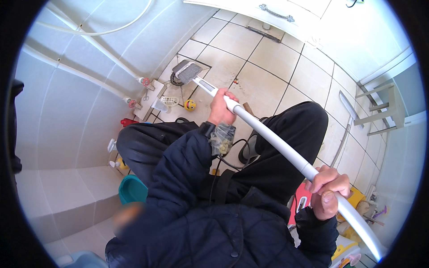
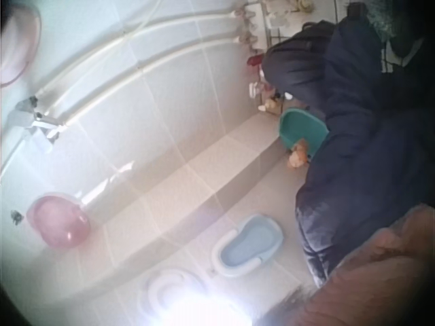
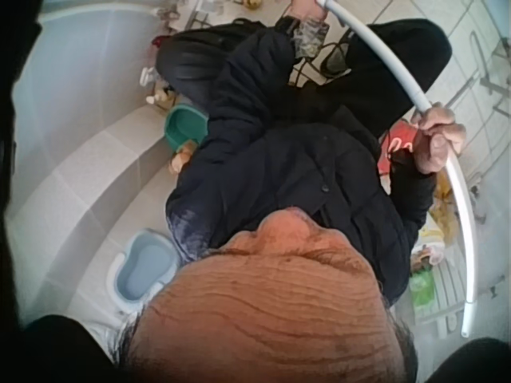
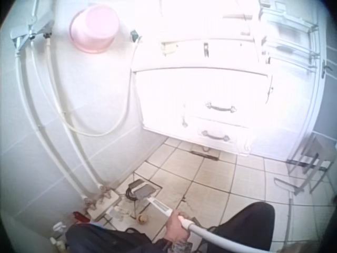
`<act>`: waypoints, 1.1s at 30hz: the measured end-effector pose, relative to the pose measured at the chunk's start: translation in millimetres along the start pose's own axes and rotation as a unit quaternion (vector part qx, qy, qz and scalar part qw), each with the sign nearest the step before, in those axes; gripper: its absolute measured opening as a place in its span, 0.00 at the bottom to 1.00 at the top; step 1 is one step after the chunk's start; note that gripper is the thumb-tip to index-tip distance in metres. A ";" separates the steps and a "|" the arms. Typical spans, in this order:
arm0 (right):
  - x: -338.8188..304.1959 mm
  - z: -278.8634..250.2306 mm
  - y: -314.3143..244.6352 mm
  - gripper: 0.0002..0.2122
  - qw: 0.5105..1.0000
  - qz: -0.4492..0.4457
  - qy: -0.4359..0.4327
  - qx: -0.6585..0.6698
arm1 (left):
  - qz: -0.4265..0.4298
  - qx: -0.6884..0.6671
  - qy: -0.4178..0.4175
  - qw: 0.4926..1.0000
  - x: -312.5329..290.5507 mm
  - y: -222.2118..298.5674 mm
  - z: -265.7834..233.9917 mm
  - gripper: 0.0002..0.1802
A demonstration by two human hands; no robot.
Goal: The person assembles a flat mop by attaching the mop head to a white handle, then wipes the tiled floor around a drain with a small cloth. The person also picks up a yellow toy and places it aside.
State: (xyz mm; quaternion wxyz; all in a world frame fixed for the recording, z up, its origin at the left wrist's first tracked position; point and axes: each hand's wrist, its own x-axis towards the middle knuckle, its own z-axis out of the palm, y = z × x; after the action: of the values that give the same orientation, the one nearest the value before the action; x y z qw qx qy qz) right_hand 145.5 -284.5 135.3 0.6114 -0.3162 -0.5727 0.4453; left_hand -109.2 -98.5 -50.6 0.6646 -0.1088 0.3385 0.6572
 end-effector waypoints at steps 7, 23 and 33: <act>-3.8 2.2 7.5 0.12 1.000 -0.010 0.000 0.008 | -0.025 -0.027 -0.001 0.999 -62.8 -22.6 25.3 0.11; -8.9 13.3 27.4 0.12 1.000 0.007 0.008 0.008 | -0.047 0.022 -0.072 0.996 -160.4 -55.2 45.7 0.13; -10.5 5.2 7.2 0.13 1.000 0.011 0.014 0.009 | -0.005 0.031 0.012 0.999 -62.6 -23.2 16.5 0.12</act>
State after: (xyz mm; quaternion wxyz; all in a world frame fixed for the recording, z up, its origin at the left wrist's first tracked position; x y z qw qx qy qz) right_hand 139.7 -291.7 125.2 0.6168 -0.3232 -0.5571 0.4525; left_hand -76.3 -141.5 -8.1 0.6667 -0.0975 0.3657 0.6421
